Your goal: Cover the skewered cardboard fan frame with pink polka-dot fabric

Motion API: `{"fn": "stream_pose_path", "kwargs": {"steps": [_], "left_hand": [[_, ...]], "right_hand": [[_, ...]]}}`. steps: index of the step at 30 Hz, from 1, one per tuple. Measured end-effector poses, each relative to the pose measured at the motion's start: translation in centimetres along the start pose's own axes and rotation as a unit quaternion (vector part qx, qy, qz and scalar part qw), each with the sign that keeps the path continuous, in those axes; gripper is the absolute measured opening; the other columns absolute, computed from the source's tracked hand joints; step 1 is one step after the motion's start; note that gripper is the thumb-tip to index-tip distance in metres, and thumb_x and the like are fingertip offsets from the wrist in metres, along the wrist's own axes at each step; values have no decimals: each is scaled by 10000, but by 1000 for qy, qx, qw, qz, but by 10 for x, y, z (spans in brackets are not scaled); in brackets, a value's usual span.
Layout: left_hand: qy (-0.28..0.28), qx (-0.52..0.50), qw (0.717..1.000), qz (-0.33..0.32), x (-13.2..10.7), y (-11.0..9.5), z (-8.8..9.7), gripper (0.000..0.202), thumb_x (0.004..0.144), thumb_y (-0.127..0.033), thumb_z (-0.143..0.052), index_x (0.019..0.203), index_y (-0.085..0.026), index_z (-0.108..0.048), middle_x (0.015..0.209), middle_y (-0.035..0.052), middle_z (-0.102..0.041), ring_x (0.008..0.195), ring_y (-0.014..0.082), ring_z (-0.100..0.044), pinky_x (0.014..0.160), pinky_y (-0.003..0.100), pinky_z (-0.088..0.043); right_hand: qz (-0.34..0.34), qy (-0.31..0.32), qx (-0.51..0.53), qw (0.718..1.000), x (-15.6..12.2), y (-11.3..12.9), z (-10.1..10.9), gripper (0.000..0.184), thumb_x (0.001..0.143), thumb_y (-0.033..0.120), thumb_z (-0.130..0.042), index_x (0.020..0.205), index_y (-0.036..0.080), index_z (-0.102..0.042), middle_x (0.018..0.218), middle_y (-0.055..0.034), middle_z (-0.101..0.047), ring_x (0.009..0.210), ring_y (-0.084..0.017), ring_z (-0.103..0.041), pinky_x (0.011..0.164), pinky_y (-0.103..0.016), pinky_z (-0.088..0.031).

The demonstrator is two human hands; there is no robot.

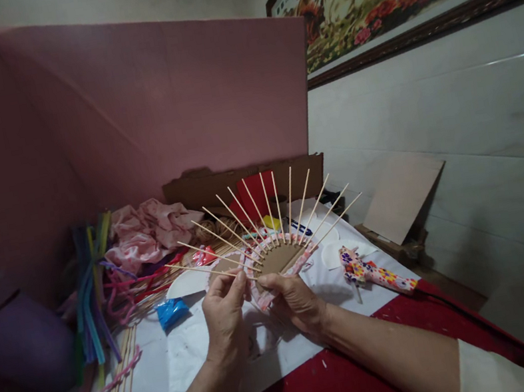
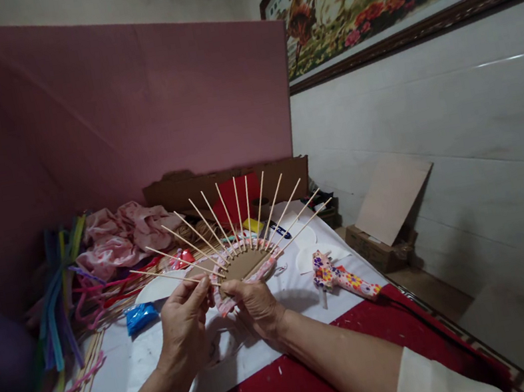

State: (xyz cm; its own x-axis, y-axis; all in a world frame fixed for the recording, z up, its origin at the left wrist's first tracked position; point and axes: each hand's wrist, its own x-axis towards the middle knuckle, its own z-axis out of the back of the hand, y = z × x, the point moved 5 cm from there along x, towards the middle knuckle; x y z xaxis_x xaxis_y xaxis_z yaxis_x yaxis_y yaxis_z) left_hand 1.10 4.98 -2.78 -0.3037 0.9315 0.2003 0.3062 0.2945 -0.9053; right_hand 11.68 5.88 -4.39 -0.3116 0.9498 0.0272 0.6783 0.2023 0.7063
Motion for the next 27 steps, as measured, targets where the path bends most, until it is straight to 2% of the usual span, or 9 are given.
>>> {"fn": "stream_pose_path", "kwargs": {"steps": [10,14,20,27], "left_hand": [[0,-4,1000,1,0,1,0,191,632,-274,-736,687,-129,-624,574,-32,-545,509,76,-443,510,216,-343],[1,-5,1000,-3,0,1,0,188,634,-273,-737,687,-132,-624,570,-35,-541,508,74,-441,509,214,-341],[2,-8,1000,-4,1,1,-1,180,633,-266,-736,689,-134,-627,576,-34,-546,512,77,-445,513,216,-346],[2,-6,1000,-3,-1,0,0,194,632,-285,-737,692,-136,-628,572,-34,-543,509,79,-446,510,218,-345]], "right_hand": [[1,-6,19,1000,1,-1,1,26,572,145,-663,574,153,-639,550,23,-591,540,-115,-478,593,-254,-382],[8,-17,12,1000,0,1,1,66,558,142,-668,622,156,-657,563,27,-596,548,-117,-474,598,-256,-382],[-12,-14,3,1000,0,-2,2,58,554,174,-667,538,153,-615,524,28,-558,530,-113,-452,591,-260,-370],[-19,-26,-8,999,-4,1,0,60,550,186,-669,578,143,-638,547,19,-575,568,-126,-480,620,-262,-386]]}}
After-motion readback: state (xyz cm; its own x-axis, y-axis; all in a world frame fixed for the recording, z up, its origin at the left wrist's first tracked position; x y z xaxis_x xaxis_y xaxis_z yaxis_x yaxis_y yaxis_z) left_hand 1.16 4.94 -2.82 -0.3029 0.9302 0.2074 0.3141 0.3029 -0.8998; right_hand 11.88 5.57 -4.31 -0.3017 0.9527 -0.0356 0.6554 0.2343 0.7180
